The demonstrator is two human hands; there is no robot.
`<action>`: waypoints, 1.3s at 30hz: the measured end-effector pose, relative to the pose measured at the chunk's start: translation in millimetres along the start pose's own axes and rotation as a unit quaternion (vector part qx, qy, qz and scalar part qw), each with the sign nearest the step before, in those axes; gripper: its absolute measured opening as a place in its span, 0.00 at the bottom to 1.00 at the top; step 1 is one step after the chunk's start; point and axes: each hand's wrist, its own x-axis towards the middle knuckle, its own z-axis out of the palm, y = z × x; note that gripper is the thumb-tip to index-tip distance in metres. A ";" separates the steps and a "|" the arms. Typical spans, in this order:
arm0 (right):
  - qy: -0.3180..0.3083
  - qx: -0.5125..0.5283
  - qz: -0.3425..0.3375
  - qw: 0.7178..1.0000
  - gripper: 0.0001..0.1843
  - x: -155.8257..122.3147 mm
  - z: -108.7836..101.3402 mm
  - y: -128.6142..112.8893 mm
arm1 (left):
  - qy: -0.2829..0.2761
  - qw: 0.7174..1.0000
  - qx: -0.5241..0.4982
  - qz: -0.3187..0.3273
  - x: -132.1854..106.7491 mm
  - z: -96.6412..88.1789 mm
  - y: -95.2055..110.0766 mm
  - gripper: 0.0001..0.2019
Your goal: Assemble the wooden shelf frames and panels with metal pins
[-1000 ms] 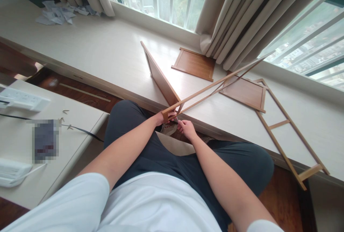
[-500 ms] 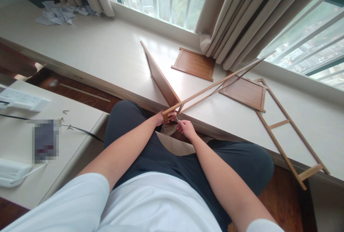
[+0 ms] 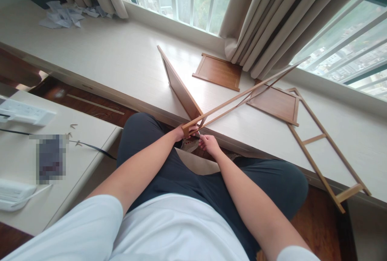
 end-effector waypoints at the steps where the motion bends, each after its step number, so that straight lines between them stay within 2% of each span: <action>1: -0.001 0.000 0.000 1.000 0.25 -0.5 0.1 -0.5 | 0.001 1.000 0.000 0.000 0.0 0.0 -0.1 0.23; 39: -0.034 0.083 0.041 0.995 0.23 -8.8 2.7 -10.6 | -0.009 1.000 -0.005 -0.004 -2.3 1.4 5.0 0.22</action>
